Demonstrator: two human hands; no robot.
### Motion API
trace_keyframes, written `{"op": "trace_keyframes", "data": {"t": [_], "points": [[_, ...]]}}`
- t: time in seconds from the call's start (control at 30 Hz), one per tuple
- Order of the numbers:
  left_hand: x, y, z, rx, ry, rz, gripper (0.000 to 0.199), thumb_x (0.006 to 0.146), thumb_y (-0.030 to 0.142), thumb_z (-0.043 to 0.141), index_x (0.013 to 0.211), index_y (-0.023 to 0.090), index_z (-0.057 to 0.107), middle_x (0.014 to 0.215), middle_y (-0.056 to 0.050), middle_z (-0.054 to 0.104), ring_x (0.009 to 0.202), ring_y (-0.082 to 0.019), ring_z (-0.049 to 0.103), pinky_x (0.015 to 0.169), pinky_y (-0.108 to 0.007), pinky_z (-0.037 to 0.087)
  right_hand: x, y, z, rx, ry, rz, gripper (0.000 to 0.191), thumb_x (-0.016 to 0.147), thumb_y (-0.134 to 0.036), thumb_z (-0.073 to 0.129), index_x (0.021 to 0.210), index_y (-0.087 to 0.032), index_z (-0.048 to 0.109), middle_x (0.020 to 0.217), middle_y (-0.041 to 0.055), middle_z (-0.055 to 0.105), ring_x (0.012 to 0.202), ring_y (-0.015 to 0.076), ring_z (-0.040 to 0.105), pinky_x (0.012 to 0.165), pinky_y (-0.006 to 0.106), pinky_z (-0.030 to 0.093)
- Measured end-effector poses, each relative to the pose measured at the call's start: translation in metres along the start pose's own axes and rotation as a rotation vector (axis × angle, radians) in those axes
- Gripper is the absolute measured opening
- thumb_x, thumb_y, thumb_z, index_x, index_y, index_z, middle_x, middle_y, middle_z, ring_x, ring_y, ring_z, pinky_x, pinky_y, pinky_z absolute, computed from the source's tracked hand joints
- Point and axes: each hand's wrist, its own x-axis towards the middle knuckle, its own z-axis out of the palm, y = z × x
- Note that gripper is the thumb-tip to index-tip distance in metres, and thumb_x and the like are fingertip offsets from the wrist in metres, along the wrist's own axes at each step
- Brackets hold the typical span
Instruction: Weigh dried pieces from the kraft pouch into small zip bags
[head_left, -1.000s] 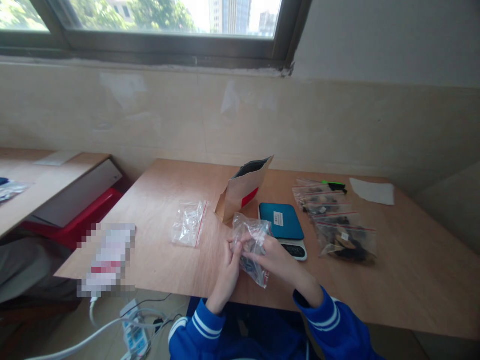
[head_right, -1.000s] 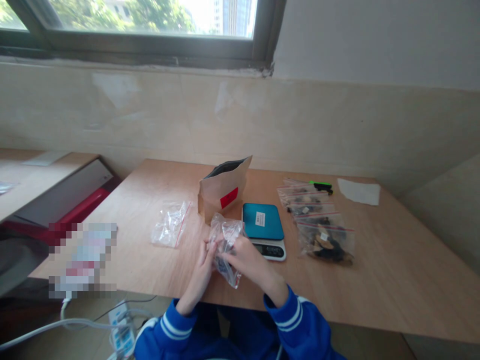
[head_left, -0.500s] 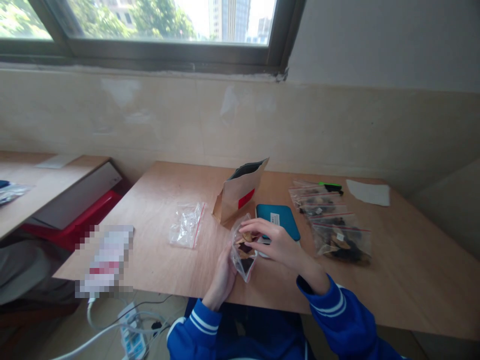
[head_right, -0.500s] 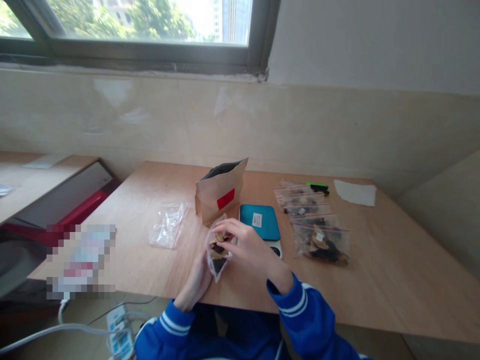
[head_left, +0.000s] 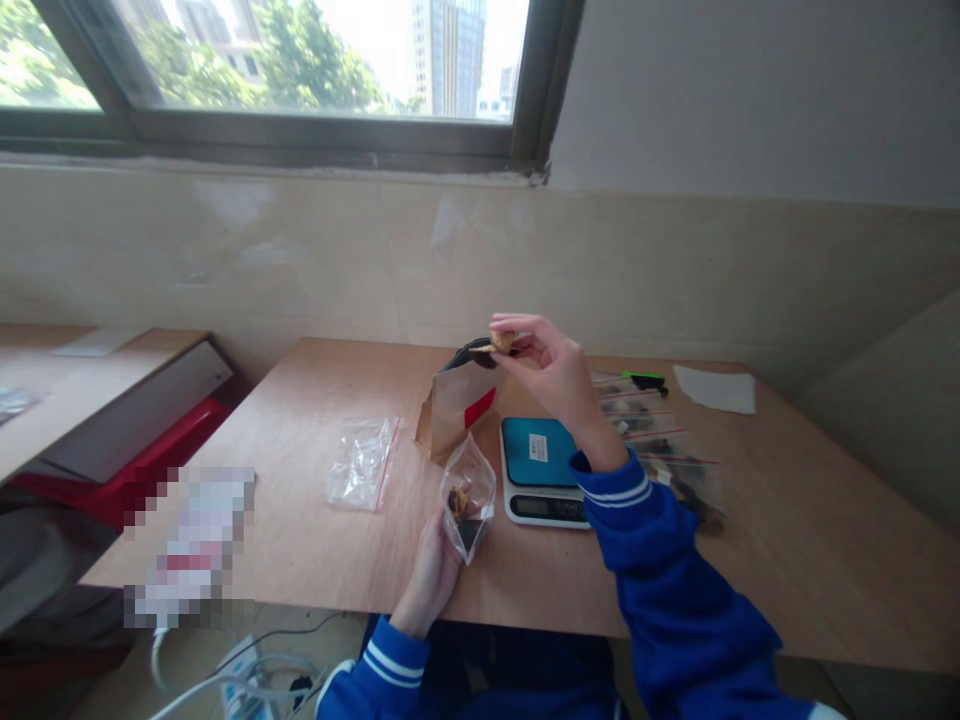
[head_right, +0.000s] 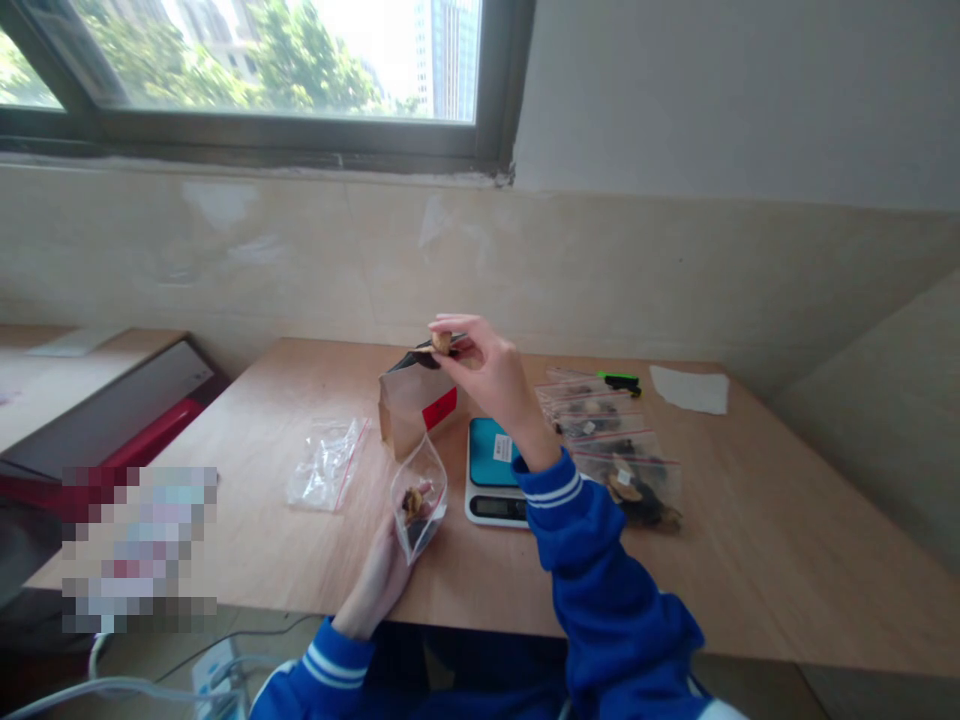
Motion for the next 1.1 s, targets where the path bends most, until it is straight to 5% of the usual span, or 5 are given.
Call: {"op": "trace_keyframes", "data": {"t": [0.23,0.47,0.77,0.97,1.1], "points": [[0.001,-0.001,-0.002,-0.024,-0.018,0.003,0.031,0.082,0.036,0.065,0.106,0.015,0.069,0.106,-0.009,0.072,0.097,-0.021,0.067,0.099,-0.038,0.047,0.031,0.017,0.007,-0.171,-0.184,-0.141,0.027,0.085,-0.007,0.048,0.095,-0.02,0.068,0.119,0.0052,0.066,0.107,0.0175,0.063,0.093,0.034,0.052],[0.0,0.001,0.0,-0.037,0.002,-0.021,0.03,0.085,0.034,0.061,0.108,0.015,0.067,0.107,-0.009,0.072,0.096,-0.021,0.068,0.098,-0.038,0.048,0.026,0.024,0.0,-0.118,-0.319,-0.013,0.041,0.077,-0.002,0.041,0.106,-0.017,0.065,0.113,0.0059,0.069,0.106,0.0181,0.064,0.095,0.035,0.05],[-0.001,0.0,-0.003,-0.013,-0.008,0.0,0.033,0.084,0.036,0.063,0.109,0.016,0.068,0.108,-0.009,0.072,0.099,-0.022,0.066,0.098,-0.037,0.047,0.026,0.026,-0.002,-0.178,-0.232,-0.036,0.033,0.078,-0.007,0.049,0.11,-0.016,0.053,0.114,0.0103,0.061,0.094,0.0187,0.062,0.089,0.037,0.051],[0.003,-0.002,-0.004,-0.033,0.011,0.006,0.03,0.082,0.033,0.066,0.105,0.014,0.069,0.105,-0.009,0.073,0.096,-0.02,0.067,0.095,-0.034,0.048,0.002,-0.006,-0.006,-0.167,-0.086,-0.021,0.027,0.08,-0.003,0.042,0.098,-0.018,0.054,0.114,0.0095,0.057,0.103,0.0193,0.057,0.09,0.035,0.047],[0.002,-0.002,-0.002,-0.037,-0.005,0.024,0.032,0.08,0.035,0.068,0.104,0.014,0.07,0.105,-0.009,0.073,0.097,-0.021,0.067,0.094,-0.034,0.049,-0.038,-0.03,-0.002,-0.053,-0.505,0.192,0.02,0.085,-0.006,0.042,0.089,-0.018,0.057,0.089,0.003,0.063,0.083,0.0153,0.061,0.077,0.028,0.049]]}}
